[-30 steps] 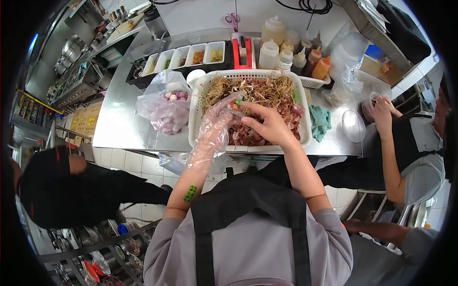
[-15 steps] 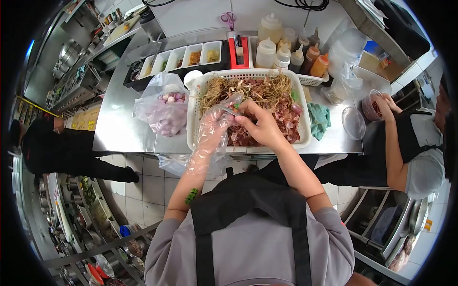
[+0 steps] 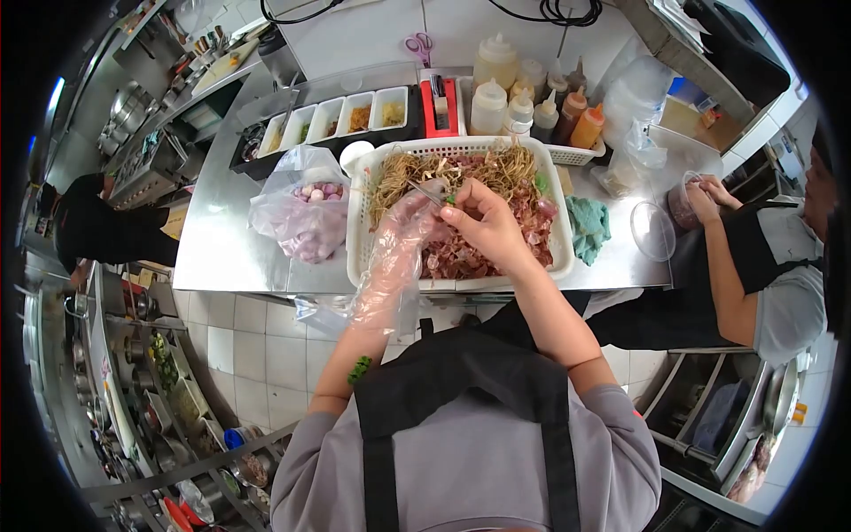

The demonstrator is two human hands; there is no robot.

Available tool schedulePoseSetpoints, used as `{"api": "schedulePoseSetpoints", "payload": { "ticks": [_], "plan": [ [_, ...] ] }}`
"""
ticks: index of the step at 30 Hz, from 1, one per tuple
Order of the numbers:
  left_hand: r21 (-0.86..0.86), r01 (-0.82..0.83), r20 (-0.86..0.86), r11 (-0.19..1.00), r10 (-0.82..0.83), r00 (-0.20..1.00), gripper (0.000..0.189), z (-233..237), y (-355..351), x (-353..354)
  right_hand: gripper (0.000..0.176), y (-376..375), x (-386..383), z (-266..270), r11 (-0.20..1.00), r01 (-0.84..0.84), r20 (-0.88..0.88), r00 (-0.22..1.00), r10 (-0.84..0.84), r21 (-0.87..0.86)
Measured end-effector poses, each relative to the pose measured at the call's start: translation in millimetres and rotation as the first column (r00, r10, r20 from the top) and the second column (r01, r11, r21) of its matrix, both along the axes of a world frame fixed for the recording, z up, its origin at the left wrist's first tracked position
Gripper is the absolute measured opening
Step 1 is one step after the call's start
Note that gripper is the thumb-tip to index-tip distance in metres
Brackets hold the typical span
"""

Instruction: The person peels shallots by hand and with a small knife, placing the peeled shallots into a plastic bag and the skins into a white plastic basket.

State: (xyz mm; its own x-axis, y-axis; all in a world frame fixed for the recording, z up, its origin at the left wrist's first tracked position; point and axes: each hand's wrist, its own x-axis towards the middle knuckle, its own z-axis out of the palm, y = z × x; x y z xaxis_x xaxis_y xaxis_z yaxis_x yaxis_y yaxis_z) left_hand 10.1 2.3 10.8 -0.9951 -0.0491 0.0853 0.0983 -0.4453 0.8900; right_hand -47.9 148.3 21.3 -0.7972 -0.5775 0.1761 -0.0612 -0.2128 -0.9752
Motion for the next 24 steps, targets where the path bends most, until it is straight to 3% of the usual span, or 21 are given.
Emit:
{"api": "schedulePoseSetpoints", "payload": {
  "ticks": [2,4,6,8,10,16,20,24],
  "plan": [
    [0.039,-0.133,0.054,0.990,0.131,0.990,0.046,-5,2,-5,0.023,-7,4,-8,0.956,0.276,-0.225,0.942,-0.249,0.097],
    [0.062,-0.148,0.065,0.987,0.144,0.987,0.040,-14,0,-5,0.025,-8,10,-6,0.943,0.315,-0.245,0.928,-0.282,0.109],
    [0.073,-0.129,0.091,0.989,0.123,0.988,0.036,-18,-2,-6,0.025,-8,14,0,0.960,0.259,-0.113,0.962,-0.247,0.105],
    [0.089,-0.144,0.095,0.986,0.135,0.986,0.032,-15,2,-7,0.024,-5,8,-2,0.965,0.235,-0.111,0.968,-0.223,0.115],
    [0.099,-0.166,0.024,0.981,0.164,0.986,0.032,-23,2,-10,0.022,-1,7,7,0.998,0.028,0.224,0.974,-0.016,-0.050],
    [0.104,-0.103,0.010,0.989,0.103,0.995,0.028,-21,-1,-6,0.020,4,-1,9,0.961,-0.200,0.395,0.880,0.263,-0.193],
    [0.154,-0.102,0.053,0.983,0.095,0.994,0.026,-18,1,-3,0.019,8,-7,7,0.976,-0.146,0.286,0.940,0.188,-0.162],
    [0.192,-0.122,0.073,0.974,0.110,0.991,0.028,-19,2,-2,0.020,8,-8,9,0.978,-0.163,0.287,0.938,0.194,-0.129]
  ]
}}
